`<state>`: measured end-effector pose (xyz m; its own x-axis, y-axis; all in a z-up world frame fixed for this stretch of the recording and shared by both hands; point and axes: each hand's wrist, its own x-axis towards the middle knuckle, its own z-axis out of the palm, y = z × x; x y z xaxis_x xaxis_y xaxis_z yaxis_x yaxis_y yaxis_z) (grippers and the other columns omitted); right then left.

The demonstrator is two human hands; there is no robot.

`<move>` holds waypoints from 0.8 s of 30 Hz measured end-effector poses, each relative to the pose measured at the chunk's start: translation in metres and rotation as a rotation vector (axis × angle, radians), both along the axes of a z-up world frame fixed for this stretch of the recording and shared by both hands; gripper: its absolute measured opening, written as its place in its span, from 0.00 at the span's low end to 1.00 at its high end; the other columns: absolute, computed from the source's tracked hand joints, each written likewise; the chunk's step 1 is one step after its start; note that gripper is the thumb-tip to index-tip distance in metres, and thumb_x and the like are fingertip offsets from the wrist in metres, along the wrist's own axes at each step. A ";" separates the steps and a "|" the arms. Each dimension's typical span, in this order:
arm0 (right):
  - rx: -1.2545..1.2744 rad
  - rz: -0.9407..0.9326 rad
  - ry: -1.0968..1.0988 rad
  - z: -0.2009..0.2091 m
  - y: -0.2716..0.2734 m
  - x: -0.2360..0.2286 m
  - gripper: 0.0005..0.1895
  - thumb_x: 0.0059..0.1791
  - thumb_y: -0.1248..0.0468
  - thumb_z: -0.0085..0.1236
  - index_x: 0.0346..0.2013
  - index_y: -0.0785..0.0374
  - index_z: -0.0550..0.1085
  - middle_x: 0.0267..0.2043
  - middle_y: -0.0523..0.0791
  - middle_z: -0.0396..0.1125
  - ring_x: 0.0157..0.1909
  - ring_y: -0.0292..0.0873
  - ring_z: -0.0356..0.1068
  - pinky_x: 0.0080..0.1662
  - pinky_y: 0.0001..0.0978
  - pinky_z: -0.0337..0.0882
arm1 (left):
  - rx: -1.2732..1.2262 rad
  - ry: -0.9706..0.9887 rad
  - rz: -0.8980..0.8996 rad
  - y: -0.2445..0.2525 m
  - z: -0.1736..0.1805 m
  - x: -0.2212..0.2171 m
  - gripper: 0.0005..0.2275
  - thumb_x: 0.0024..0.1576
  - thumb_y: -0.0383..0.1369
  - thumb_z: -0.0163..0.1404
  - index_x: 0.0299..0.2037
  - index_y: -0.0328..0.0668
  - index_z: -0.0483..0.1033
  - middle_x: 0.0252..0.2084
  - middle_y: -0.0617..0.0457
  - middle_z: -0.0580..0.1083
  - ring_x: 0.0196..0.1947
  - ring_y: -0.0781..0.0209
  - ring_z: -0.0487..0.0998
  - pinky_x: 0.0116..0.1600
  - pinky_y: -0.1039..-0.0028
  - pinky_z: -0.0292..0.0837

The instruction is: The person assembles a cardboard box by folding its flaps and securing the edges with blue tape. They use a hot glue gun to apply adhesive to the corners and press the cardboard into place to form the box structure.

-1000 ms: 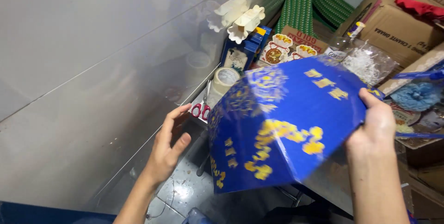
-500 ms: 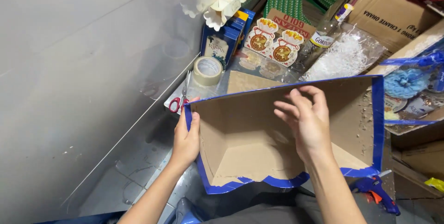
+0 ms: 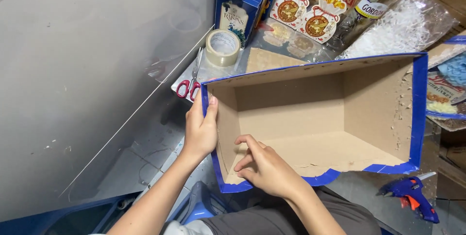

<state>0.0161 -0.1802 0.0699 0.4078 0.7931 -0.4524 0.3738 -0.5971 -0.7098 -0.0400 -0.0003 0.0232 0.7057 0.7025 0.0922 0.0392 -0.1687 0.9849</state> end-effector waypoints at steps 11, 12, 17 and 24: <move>0.181 0.235 -0.258 -0.025 -0.004 -0.008 0.05 0.53 0.68 0.44 0.40 0.59 0.59 0.37 0.44 0.66 0.45 0.46 0.61 0.49 0.36 0.66 | 0.064 0.075 -0.047 -0.013 0.032 0.002 0.19 0.66 0.38 0.35 0.66 0.57 0.68 0.23 0.64 0.57 0.21 0.66 0.56 0.36 0.74 0.58; 0.185 0.247 -0.245 -0.027 -0.004 -0.009 0.05 0.53 0.70 0.43 0.38 0.60 0.58 0.38 0.44 0.63 0.45 0.45 0.59 0.47 0.35 0.66 | 0.074 0.076 -0.046 -0.013 0.031 0.003 0.18 0.66 0.38 0.35 0.65 0.57 0.68 0.24 0.64 0.58 0.22 0.65 0.57 0.38 0.74 0.60; 0.164 0.051 -0.003 -0.034 -0.010 -0.007 0.10 0.54 0.68 0.46 0.35 0.57 0.55 0.37 0.43 0.62 0.39 0.41 0.60 0.44 0.32 0.62 | 0.088 0.080 -0.042 -0.011 0.023 0.006 0.13 0.66 0.39 0.36 0.55 0.51 0.71 0.24 0.64 0.60 0.23 0.64 0.59 0.38 0.72 0.60; 0.355 -0.197 0.360 -0.046 -0.010 -0.002 0.17 0.52 0.74 0.51 0.34 0.56 0.53 0.34 0.44 0.68 0.34 0.38 0.62 0.39 0.30 0.65 | 0.084 0.065 -0.074 -0.013 0.032 0.003 0.19 0.67 0.39 0.35 0.68 0.57 0.66 0.23 0.64 0.55 0.21 0.66 0.55 0.35 0.76 0.56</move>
